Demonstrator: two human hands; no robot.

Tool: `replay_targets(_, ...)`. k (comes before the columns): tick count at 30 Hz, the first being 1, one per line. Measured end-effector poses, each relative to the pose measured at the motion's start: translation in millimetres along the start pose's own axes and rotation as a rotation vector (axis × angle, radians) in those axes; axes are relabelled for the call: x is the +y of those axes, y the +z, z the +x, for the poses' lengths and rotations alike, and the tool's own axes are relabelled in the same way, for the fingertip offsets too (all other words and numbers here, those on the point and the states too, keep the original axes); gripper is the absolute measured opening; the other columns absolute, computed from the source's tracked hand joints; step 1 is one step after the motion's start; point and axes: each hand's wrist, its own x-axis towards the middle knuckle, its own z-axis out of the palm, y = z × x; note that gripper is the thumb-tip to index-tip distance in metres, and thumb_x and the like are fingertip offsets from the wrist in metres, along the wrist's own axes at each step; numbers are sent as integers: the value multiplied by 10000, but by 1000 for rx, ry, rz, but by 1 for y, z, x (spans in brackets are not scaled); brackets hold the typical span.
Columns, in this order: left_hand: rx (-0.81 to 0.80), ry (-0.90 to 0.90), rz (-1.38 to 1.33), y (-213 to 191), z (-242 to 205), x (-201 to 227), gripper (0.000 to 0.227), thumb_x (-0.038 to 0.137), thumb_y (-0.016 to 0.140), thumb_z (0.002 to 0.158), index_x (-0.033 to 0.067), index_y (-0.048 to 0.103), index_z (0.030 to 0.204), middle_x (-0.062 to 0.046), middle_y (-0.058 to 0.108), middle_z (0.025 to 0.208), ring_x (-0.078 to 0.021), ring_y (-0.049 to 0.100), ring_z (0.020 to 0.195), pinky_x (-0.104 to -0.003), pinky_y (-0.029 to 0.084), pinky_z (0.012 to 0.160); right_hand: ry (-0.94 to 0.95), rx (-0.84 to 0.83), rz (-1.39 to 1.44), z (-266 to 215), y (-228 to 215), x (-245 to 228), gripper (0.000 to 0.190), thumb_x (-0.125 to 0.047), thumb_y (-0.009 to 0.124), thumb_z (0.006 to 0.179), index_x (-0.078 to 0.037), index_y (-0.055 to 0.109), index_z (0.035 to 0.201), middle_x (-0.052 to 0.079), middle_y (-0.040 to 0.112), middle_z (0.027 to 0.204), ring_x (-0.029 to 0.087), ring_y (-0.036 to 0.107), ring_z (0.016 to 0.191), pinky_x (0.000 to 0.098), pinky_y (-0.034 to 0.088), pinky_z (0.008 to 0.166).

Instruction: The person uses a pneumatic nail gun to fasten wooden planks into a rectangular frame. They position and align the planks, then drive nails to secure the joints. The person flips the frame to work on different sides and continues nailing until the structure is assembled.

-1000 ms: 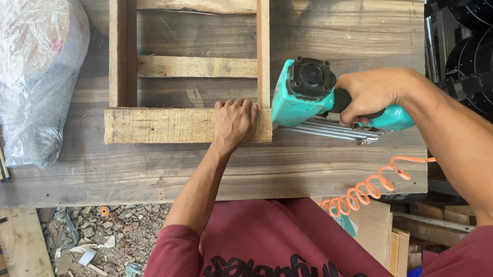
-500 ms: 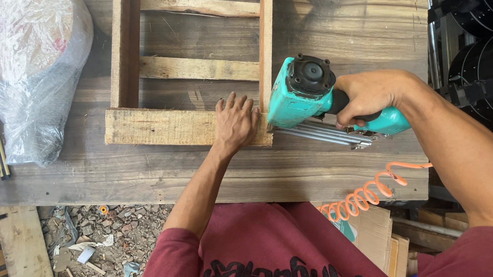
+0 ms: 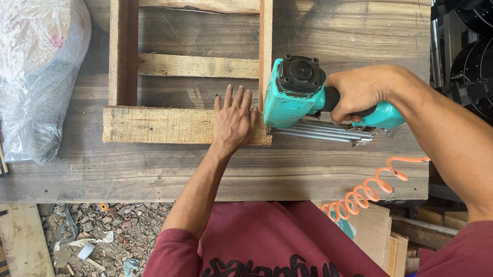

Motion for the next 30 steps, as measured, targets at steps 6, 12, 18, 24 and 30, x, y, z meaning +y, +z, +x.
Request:
replay_targets(6,4,-1,0,-6,-2,3,553,390,344,1061,87,488,1500,-191,468,1561,-393,284,1526,-630,228,1179,3,5,-38,8,-3,5,278,-263,831,640,-47,687,542,76,637,447,206,636,447,299,495,564)
replay_targets(12,-54,-32,-5,-11,1,6,571,394,260,1070,120,458,1531,-167,441,1588,-370,239,1545,-642,196,1194,13,5,-6,5,-1,7,288,-278,846,643,-58,694,537,68,642,443,198,644,443,294,503,566)
replay_targets(18,-49,-1,18,-4,0,2,570,412,289,1072,110,448,1529,-181,436,1581,-384,243,1546,-641,215,1189,-49,-25,104,-9,-16,0,286,-215,836,643,-28,679,493,102,634,422,217,626,417,304,495,562)
replay_targets(24,-20,10,23,-4,0,2,561,411,317,1064,104,467,1509,-180,463,1558,-385,274,1531,-630,228,1184,-98,-70,204,6,-27,16,225,-133,829,624,21,686,542,149,646,444,241,646,427,323,507,568)
replay_targets(30,-17,6,6,-6,0,2,565,406,312,1061,101,470,1509,-187,457,1564,-396,277,1527,-640,233,1179,-125,-28,383,4,-44,8,164,36,821,597,87,694,687,207,621,480,317,634,384,407,523,508)
